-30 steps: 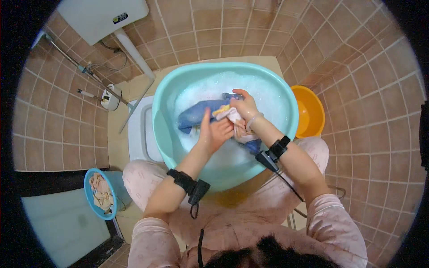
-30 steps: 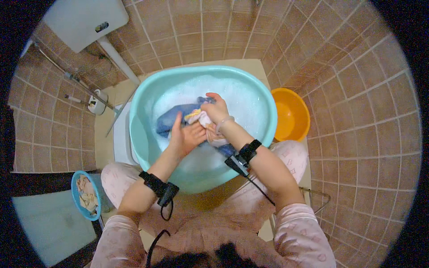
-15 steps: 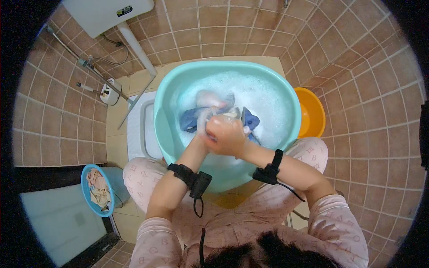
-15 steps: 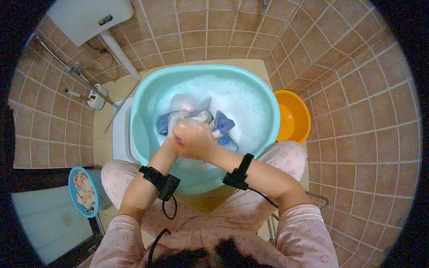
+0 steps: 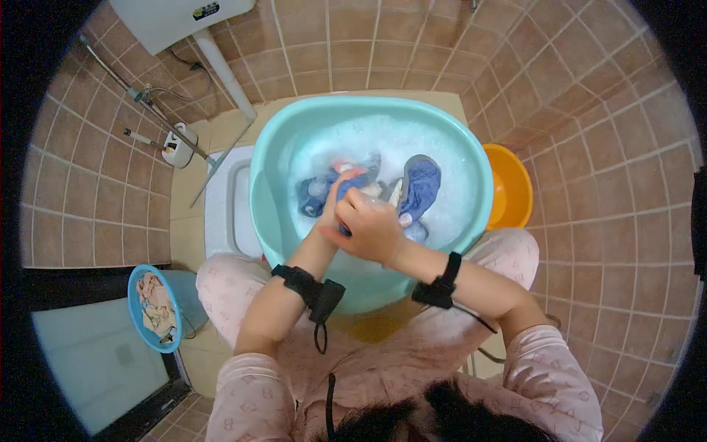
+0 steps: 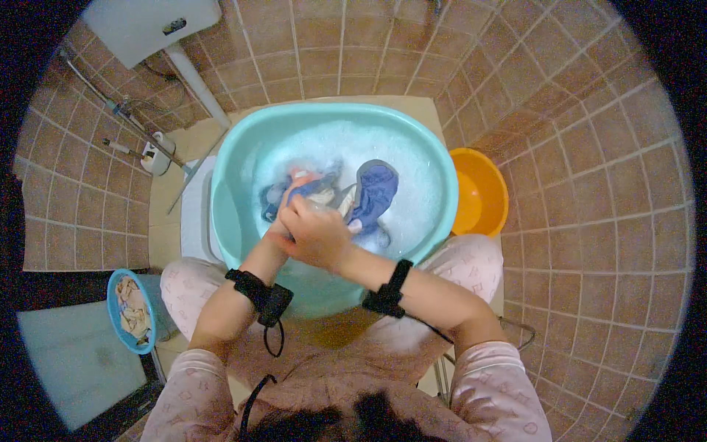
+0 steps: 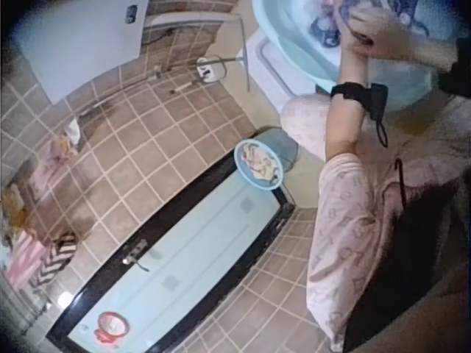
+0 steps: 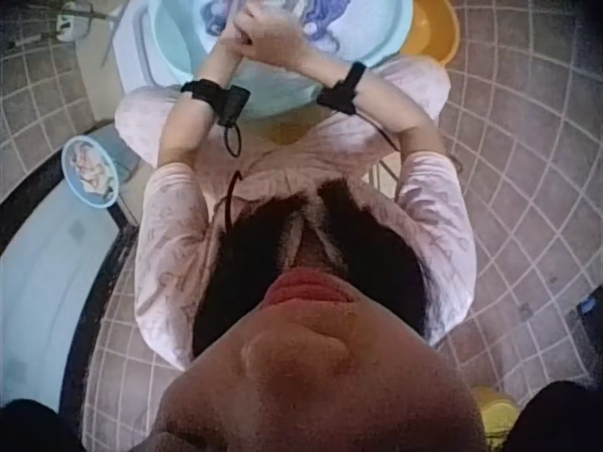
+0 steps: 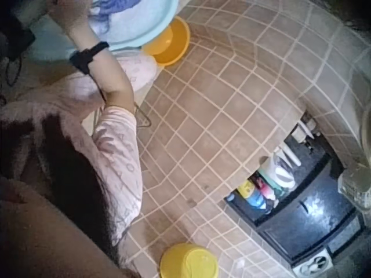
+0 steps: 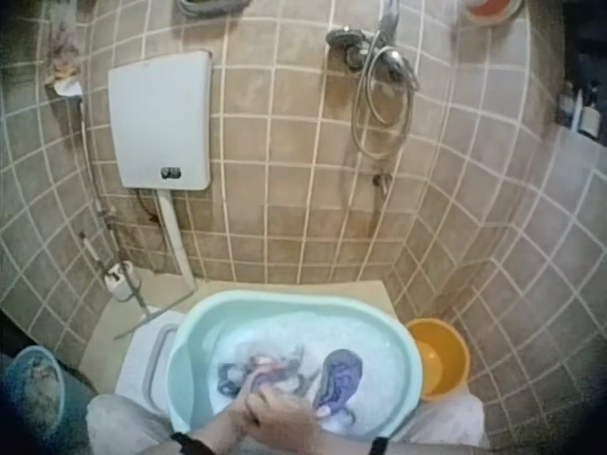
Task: The recorder hand-washes several items of clothing in plastic basins using a showerhead to fill and rinse.
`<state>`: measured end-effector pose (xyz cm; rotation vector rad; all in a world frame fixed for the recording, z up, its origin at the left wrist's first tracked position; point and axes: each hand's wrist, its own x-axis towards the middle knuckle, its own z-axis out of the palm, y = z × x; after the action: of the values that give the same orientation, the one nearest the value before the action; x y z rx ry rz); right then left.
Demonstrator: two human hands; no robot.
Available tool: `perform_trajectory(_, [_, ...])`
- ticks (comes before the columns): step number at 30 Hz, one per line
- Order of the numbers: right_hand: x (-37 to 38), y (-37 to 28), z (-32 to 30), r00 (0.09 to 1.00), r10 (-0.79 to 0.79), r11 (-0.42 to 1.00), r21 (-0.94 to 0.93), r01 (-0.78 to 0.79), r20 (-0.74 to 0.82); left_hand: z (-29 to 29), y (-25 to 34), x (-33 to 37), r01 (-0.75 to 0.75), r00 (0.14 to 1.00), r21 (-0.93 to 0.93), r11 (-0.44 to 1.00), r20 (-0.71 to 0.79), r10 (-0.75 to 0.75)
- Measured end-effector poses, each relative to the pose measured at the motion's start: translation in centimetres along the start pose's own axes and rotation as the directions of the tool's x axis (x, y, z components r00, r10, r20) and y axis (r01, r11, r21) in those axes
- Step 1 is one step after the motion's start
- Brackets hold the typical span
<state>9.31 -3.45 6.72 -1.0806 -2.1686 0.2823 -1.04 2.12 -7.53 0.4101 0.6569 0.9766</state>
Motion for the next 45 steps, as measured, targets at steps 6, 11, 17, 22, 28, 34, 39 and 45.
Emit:
perform_trajectory(6, [0.7,10.6,3.3,0.815,0.559,0.795,0.18,-0.579,0.152,7.2,1.6,-3.2,0.128,0.939,0.053,0.99,-0.327,-0.104])
perform_trajectory(11, [0.8,13.0,4.3,0.385,0.747,0.315,0.221,-0.923,0.541,6.1,4.3,-4.7,0.275,0.907,0.593,0.757,-0.42,0.0])
perform_trajectory(17, [-0.7,17.6,6.4,0.29,0.512,-0.16,0.421,-0.893,0.808,10.3,8.2,-9.9,0.011,0.999,0.994,0.109,-0.015,0.034])
perform_trajectory(22, [0.4,16.3,4.6,0.668,0.365,0.921,-0.356,-0.158,0.649,10.0,12.1,-10.9,-0.014,0.998,0.984,0.179,0.026,-0.065])
perform_trajectory(28, [4.5,10.0,-3.9,0.657,0.73,0.409,0.652,-0.639,0.187,10.2,16.2,-11.6,-0.125,0.983,0.959,0.256,0.084,0.165])
perform_trajectory(34, [4.4,9.1,-11.6,0.654,0.74,0.111,0.929,-0.353,0.16,11.3,18.2,-10.7,-0.168,0.982,0.949,0.266,0.138,0.129])
perform_trajectory(39, [4.1,11.0,-12.9,0.557,0.812,0.027,0.942,-0.335,0.175,9.2,14.6,-7.3,0.332,0.943,0.941,0.069,-0.33,-0.035])
perform_trajectory(45, [3.9,8.1,-6.1,0.676,0.735,0.412,0.758,-0.506,0.052,7.2,4.8,-4.3,0.422,0.853,0.321,0.848,-0.458,-0.251])
